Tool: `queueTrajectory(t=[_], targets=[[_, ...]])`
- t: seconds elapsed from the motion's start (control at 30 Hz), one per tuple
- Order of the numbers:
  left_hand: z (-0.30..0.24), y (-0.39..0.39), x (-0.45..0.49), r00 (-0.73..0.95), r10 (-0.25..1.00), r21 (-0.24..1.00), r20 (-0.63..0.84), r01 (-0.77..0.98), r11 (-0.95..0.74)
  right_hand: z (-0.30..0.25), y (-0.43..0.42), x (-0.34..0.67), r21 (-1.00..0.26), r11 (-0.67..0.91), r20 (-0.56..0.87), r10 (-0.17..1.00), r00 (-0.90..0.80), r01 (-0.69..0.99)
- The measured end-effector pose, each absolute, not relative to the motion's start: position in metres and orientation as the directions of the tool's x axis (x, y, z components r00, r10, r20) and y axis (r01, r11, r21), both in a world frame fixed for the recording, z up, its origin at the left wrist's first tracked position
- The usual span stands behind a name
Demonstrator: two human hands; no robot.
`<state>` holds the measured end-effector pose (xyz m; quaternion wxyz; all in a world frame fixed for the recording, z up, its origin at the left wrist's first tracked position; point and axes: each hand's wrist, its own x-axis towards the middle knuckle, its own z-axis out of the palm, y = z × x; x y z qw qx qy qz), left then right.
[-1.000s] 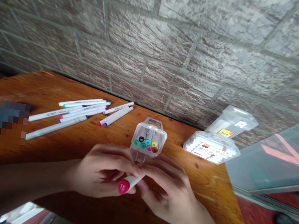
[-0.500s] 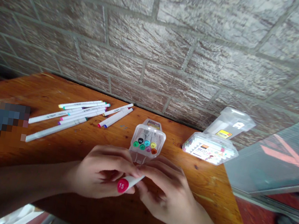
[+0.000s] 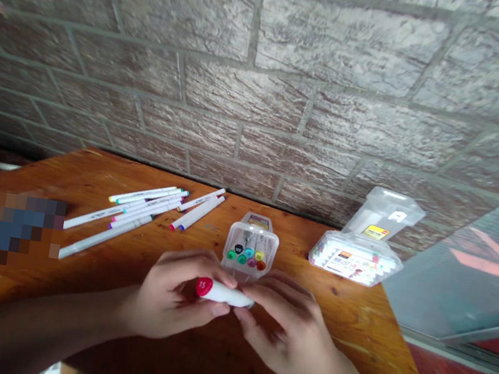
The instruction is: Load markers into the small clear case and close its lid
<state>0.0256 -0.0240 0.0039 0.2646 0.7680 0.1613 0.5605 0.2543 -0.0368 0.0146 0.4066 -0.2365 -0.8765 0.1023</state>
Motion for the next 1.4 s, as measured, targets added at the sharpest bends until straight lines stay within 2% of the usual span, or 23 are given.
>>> queueTrajectory(t=[1.4], targets=[[0.0053,-0.0229,0.0266,0.355,0.475,0.531,0.805,-0.076,-0.844,0.0168,-0.0375,0.2547,-0.398,0.854,0.609,0.519,-0.600,0.335]])
